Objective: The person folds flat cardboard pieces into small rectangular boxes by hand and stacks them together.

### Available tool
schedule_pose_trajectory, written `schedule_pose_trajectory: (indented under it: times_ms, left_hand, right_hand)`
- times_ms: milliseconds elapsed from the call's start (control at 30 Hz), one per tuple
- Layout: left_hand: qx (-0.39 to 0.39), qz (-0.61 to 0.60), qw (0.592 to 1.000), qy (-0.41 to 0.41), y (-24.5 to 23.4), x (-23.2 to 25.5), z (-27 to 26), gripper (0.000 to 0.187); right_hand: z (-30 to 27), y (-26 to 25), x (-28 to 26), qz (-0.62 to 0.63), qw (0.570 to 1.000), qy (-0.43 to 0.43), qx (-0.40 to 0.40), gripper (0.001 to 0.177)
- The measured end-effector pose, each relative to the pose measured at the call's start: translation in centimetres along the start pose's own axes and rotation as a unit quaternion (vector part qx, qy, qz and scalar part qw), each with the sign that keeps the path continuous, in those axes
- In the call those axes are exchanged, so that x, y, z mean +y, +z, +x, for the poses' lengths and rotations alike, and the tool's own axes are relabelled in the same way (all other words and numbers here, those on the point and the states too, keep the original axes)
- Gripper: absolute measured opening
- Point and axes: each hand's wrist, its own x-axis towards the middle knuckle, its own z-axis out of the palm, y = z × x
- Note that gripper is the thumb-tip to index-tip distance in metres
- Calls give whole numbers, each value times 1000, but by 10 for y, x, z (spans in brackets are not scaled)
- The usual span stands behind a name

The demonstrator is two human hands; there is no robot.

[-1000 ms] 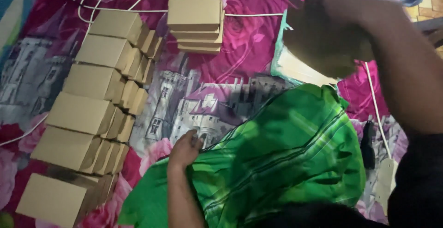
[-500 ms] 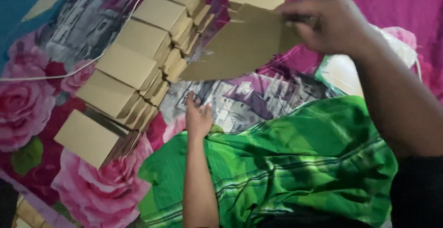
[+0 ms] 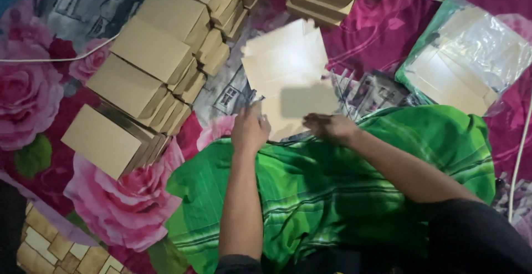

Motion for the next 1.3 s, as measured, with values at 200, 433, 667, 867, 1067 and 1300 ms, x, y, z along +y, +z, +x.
schedule_pose_trajectory:
  times_ms: [200, 433, 667, 867, 1067, 1300]
  left_hand:
    - [-143, 126, 978, 80, 53, 4, 4, 34]
    - [-165, 207, 954, 140, 126, -26, 15, 11]
    - [-46, 236, 949, 205, 137, -31, 1, 19]
    - [-184, 233, 949, 109, 96, 7, 11, 35]
    - [-113, 264, 935, 208, 118, 17, -3, 33]
    - [111, 274, 896, 332, 158, -10, 7, 25]
  right_hand:
    - [-48, -37, 61, -12, 929, 330, -164, 34]
    - [-45, -7, 51, -167, 935, 201, -241, 45]
    - [-38, -7, 33, -230, 921, 170, -263, 38]
    - [-39, -3, 33, -303, 923, 129, -198, 21]
    - [-38, 9, 24, -341, 923, 70, -161, 18]
    - [-46, 29, 39, -328, 938, 17, -113, 15]
